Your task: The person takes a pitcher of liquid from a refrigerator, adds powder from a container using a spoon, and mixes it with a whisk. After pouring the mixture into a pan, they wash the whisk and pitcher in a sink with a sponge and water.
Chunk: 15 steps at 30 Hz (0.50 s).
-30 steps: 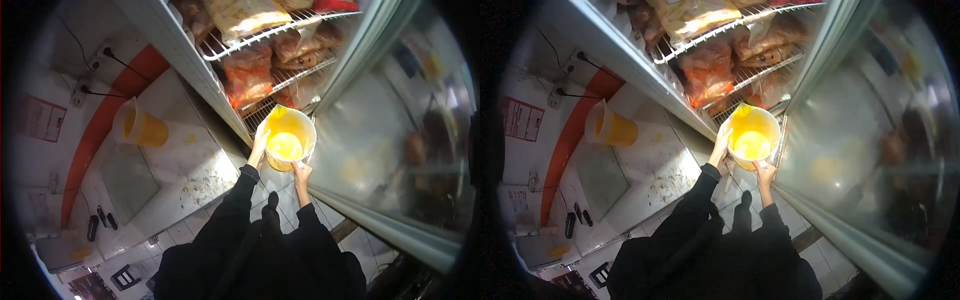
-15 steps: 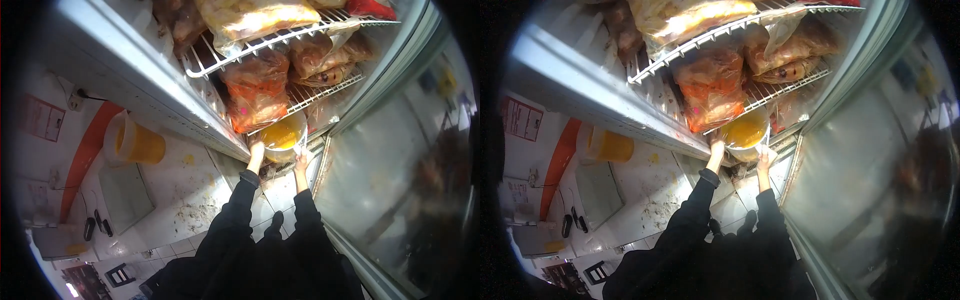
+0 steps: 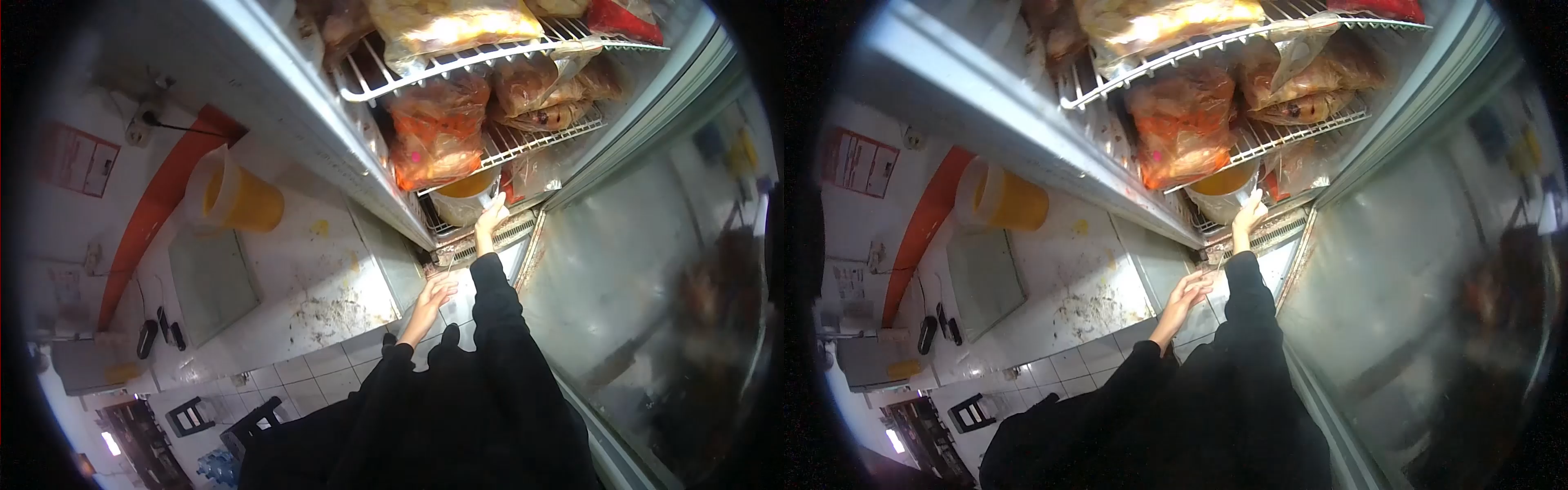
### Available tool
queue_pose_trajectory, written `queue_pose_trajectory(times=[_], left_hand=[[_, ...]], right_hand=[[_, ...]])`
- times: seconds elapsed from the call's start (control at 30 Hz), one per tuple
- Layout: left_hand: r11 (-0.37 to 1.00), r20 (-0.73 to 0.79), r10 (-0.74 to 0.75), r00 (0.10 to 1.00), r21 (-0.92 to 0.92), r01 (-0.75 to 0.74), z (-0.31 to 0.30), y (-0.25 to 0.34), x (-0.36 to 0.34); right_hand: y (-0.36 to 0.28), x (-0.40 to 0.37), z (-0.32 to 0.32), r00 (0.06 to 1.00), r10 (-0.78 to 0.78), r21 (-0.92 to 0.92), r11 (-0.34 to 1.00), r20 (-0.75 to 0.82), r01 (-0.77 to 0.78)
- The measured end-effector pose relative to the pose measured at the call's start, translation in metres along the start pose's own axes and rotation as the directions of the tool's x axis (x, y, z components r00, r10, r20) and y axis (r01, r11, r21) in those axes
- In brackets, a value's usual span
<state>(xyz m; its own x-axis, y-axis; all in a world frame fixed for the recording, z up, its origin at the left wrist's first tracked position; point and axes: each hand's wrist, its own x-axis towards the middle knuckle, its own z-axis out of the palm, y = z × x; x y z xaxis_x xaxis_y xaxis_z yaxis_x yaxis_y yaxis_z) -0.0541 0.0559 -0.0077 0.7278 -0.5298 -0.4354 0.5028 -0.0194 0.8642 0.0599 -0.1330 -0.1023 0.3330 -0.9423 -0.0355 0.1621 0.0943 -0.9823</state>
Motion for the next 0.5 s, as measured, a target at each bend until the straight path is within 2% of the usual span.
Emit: queue_pose_trajectory(times=[0.03, 0.07, 0.1, 0.17, 0.37, 0.4, 0.43, 0.5], left_hand=[[0.999, 0.027, -0.026, 0.999, -0.018, 0.026, -0.007, 0.002, -0.013], [1.0, -0.031, -0.004, 1.0, -0.006, 0.004, -0.011, 0.004, -0.023], [1.0, -0.035, -0.011, 0.999, -0.007, 0.011, -0.017, 0.008, -0.03], [0.994, -0.064, 0.1, 0.993, 0.057, -0.096, -0.028, 0.014, -0.046], [0.981, -0.237, 0.19, 0.953, 0.07, -0.178, -0.051, 0.03, -0.086], [0.979, -0.272, 0.203, 0.941, 0.043, -0.199, -0.056, 0.03, -0.095], [0.974, -0.311, 0.219, 0.925, 0.016, -0.225, -0.06, 0.03, -0.104], [0.962, -0.382, 0.251, 0.889, 0.001, -0.271, -0.072, 0.027, -0.115]], right_hand=[[0.002, -0.009, 0.003, 0.998, 0.022, 0.017, 1.0, -0.052, -0.021], [0.005, -0.02, 0.006, 0.993, 0.046, 0.034, 0.999, -0.109, -0.043], [0.003, -0.035, 0.013, 0.979, 0.084, -0.082, 0.992, -0.184, -0.1], [-0.002, -0.071, 0.024, 0.987, 0.067, -0.252, 0.962, -0.148, -0.103], [0.017, -0.101, 0.059, 0.992, -0.027, -0.321, 0.947, -0.123, -0.014], [0.024, -0.101, 0.058, 0.995, 0.007, -0.305, 0.952, -0.103, -0.038], [0.023, -0.101, 0.057, 0.999, -0.013, -0.274, 0.962, -0.038, 0.002], [0.015, -0.106, 0.048, 0.976, 0.045, -0.37, 0.928, 0.215, 0.039]])
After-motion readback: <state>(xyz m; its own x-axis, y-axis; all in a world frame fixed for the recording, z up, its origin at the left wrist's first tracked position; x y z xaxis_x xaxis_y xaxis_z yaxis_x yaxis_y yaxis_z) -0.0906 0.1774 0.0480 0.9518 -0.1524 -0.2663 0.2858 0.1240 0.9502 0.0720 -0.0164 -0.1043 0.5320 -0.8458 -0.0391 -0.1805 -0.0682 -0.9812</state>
